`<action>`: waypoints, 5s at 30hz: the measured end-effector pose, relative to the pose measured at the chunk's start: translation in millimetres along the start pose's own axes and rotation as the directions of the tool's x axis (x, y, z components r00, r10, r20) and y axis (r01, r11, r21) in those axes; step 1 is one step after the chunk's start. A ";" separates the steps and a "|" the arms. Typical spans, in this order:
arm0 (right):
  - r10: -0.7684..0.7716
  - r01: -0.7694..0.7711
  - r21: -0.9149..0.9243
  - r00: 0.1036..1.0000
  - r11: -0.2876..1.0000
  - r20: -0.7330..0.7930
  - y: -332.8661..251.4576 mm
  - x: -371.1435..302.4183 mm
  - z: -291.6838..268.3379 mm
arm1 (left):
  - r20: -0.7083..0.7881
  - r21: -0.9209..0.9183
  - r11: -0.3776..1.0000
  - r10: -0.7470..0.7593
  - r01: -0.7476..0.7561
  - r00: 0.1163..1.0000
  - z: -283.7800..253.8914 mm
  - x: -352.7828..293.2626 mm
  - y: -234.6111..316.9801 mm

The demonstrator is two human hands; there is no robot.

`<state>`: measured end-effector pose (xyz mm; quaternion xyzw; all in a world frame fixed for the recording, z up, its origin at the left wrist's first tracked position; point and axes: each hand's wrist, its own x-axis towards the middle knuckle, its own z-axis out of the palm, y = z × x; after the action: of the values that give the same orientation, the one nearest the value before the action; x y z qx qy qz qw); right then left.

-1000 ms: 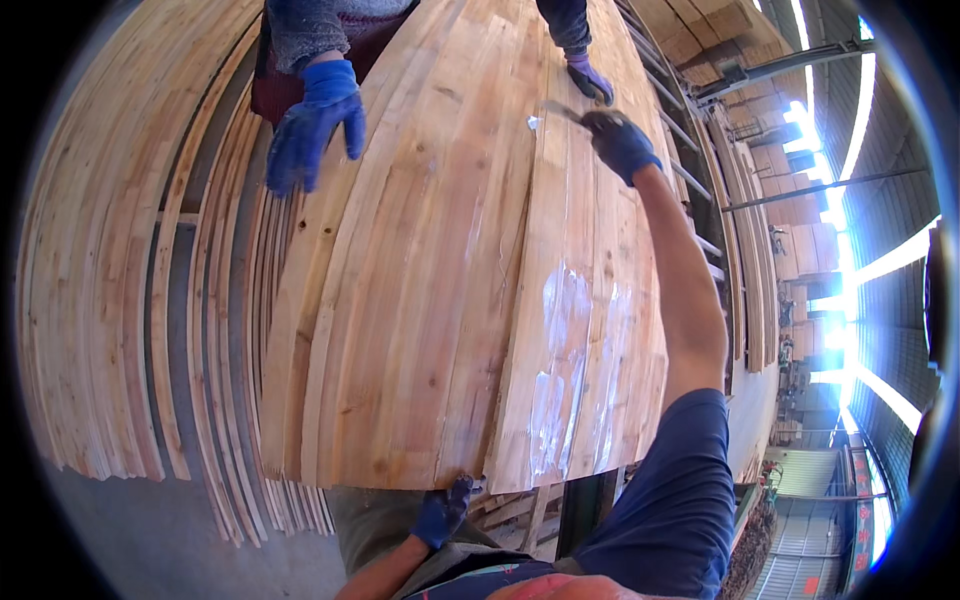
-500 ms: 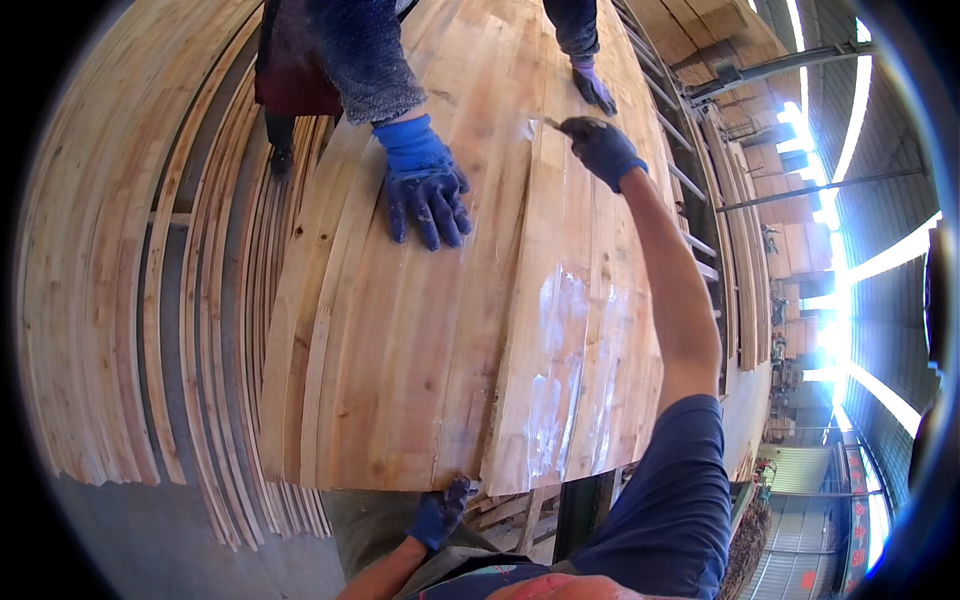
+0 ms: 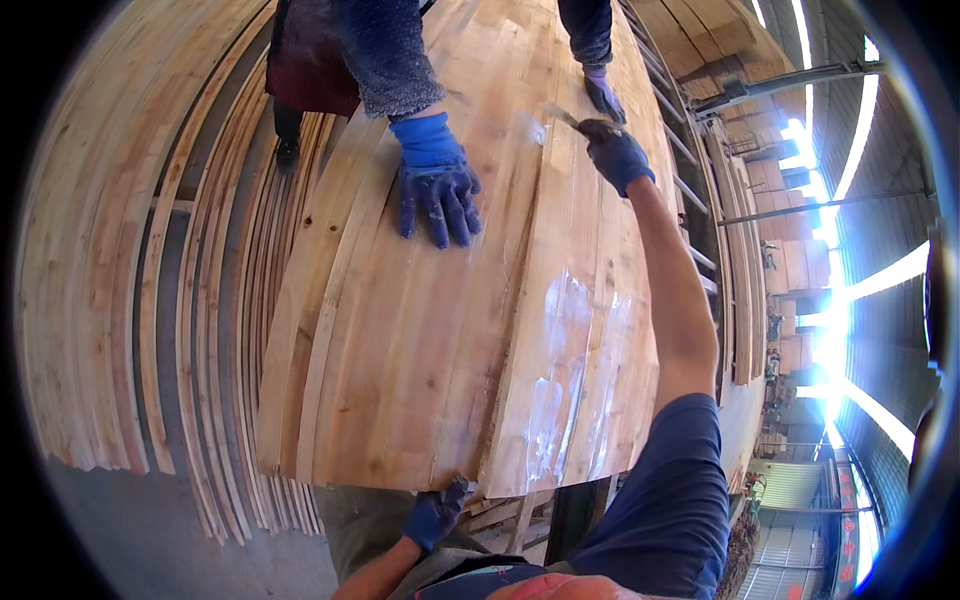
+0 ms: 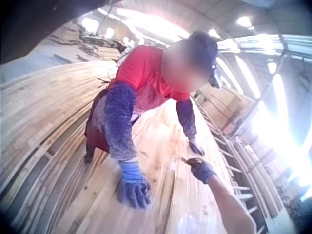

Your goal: The person applies a white adhesive to the surface of a wooden plank using a putty knife. They repeatedly scoop the adhesive from a metal container and spread it across the wood in long strokes.

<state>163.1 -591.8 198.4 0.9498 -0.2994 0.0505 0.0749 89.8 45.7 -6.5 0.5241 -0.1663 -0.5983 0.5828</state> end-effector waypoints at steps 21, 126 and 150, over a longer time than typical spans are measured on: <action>0.265 -0.259 -0.066 0.959 0.964 0.101 -27.2 44.0 -1.0 | -0.042 -0.033 0.997 -0.070 0.069 0.997 5.9 -1.6 0.8; 0.111 -0.094 -0.083 0.966 0.992 0.235 -111.5 -164.5 -95.6 | 0.307 -0.506 0.814 -0.140 0.286 0.941 -19.8 19.5 -43.8; 0.169 -0.077 -0.247 0.912 0.966 0.375 -114.3 -12.6 -32.7 | 0.162 0.250 0.965 0.033 -0.073 0.986 -10.8 9.2 -27.6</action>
<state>217.0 -486.7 216.0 0.9049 -0.3717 -0.1708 0.1177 86.4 49.4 -37.1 0.5415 -0.3011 -0.5953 0.5117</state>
